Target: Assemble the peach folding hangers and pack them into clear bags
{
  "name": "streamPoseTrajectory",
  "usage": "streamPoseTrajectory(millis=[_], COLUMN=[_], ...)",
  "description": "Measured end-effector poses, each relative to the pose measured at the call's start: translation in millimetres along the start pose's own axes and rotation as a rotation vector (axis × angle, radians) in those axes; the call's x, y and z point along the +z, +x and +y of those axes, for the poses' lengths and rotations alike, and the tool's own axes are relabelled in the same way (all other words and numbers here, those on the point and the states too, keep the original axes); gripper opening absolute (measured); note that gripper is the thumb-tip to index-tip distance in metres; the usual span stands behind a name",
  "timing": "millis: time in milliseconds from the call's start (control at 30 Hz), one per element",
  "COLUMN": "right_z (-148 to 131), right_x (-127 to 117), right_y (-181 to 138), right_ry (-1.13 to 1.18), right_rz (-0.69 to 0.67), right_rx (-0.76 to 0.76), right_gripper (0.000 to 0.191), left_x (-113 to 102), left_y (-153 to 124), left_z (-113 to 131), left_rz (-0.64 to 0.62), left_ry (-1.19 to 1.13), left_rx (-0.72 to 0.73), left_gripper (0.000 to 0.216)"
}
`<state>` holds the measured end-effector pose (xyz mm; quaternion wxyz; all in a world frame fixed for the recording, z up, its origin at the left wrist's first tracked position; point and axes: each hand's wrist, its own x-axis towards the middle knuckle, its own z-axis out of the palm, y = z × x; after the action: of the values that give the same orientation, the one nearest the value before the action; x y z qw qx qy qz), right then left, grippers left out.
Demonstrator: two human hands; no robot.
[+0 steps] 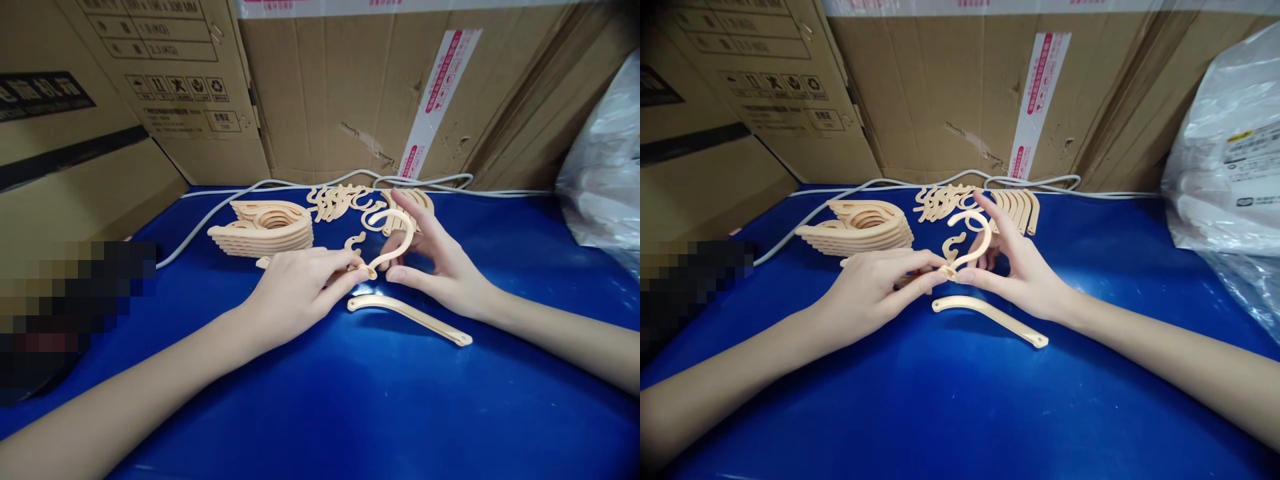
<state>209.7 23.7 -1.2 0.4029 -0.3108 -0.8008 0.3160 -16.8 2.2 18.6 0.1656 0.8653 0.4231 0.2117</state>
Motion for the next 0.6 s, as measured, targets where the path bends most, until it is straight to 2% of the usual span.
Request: streamPoseTrajectory(millis=[67, 200, 300, 433, 500, 600], right_z=[1, 2, 1, 3, 3, 0], right_x=[-1, -3, -2, 0, -2, -8], right_y=[1, 3, 3, 5, 6, 11], right_ry=[-0.001, -0.129, -0.186, -0.303, -0.343, -0.304], right_rz=[-0.035, -0.149, -0.247, -0.371, -0.424, -0.538], right_rx=[0.002, 0.042, -0.005, -0.107, -0.107, -0.041], right_gripper=[0.063, 0.032, 0.030, 0.040, 0.042, 0.033], left_x=[-3, -5, -5, -5, -4, -3], left_y=[2, 6, 8, 8, 8, 8], left_z=[1, 1, 0, -2, -3, -2], left_rz=[-0.021, -0.135, -0.208, -0.211, -0.213, -0.255], left_ry=[-0.164, -0.527, -0.718, -0.842, -0.886, -0.969], left_rx=[-0.099, -0.239, -0.327, -0.355, -0.362, -0.409], left_gripper=[0.023, 0.023, 0.024, 0.021, 0.019, 0.017])
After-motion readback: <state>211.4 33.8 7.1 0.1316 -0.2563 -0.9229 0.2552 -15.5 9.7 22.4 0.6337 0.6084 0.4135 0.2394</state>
